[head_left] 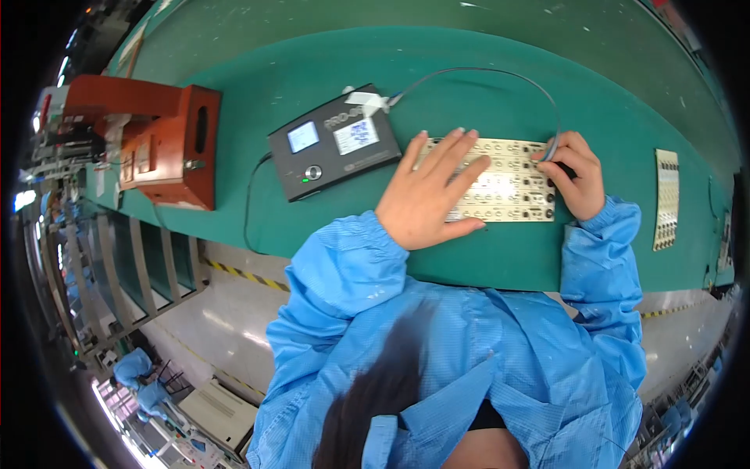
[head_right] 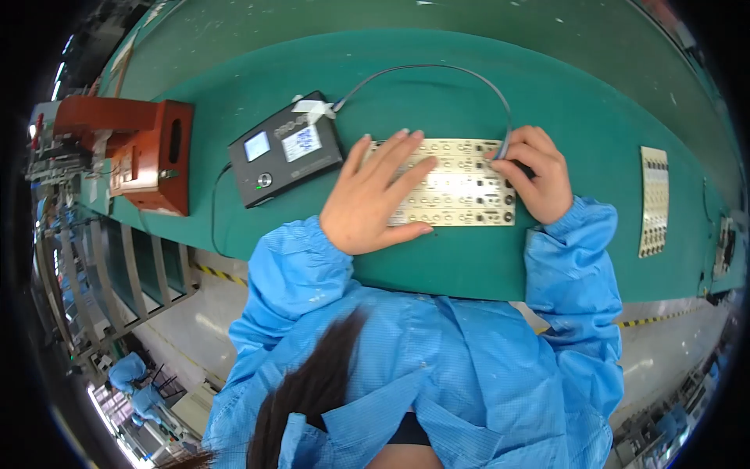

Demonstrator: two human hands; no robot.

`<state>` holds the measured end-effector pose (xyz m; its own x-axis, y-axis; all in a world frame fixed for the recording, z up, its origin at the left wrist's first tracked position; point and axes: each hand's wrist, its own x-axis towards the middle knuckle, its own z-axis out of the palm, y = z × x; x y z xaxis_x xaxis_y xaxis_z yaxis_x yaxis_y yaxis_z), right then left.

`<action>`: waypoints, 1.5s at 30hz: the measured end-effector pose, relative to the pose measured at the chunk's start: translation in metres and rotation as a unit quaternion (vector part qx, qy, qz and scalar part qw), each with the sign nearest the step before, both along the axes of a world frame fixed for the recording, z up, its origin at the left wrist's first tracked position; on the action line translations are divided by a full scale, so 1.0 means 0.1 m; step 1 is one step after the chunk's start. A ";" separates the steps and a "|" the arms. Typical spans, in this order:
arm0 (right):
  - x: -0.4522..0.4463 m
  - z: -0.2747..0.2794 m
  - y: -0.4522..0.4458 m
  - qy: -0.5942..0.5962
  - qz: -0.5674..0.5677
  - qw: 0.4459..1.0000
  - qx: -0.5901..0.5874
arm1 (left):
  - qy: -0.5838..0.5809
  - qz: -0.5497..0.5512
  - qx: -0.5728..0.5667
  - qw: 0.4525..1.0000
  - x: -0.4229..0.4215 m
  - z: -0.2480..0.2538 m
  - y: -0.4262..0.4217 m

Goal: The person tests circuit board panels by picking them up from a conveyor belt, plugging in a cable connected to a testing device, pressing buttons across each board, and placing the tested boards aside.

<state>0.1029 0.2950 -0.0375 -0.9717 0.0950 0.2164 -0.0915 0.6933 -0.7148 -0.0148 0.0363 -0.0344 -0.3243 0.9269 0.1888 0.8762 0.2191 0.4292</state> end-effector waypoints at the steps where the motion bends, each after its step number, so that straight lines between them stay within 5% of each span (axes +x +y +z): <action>1: 0.00 0.05 0.00 0.024 0.013 0.999 0.039 | -0.008 -0.007 0.011 1.000 0.00 0.01 0.01; 4: 0.04 0.05 0.01 0.047 -0.015 0.996 -0.071 | -0.001 -0.010 0.003 1.000 0.00 0.02 0.01; 38: 0.08 0.04 0.01 0.018 0.073 0.996 0.047 | 0.011 -0.002 -0.019 1.000 -0.01 0.06 -0.01; 45: 0.07 -0.05 0.02 0.097 0.084 0.991 0.047 | 0.014 -0.015 -0.025 0.999 0.00 0.16 0.00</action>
<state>0.1099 0.2966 -0.0422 -0.9115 -0.0932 0.4005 -0.3398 0.7194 -0.6059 -0.0151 0.0367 -0.0189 -0.2919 0.9446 0.1497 0.8939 0.2138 0.3939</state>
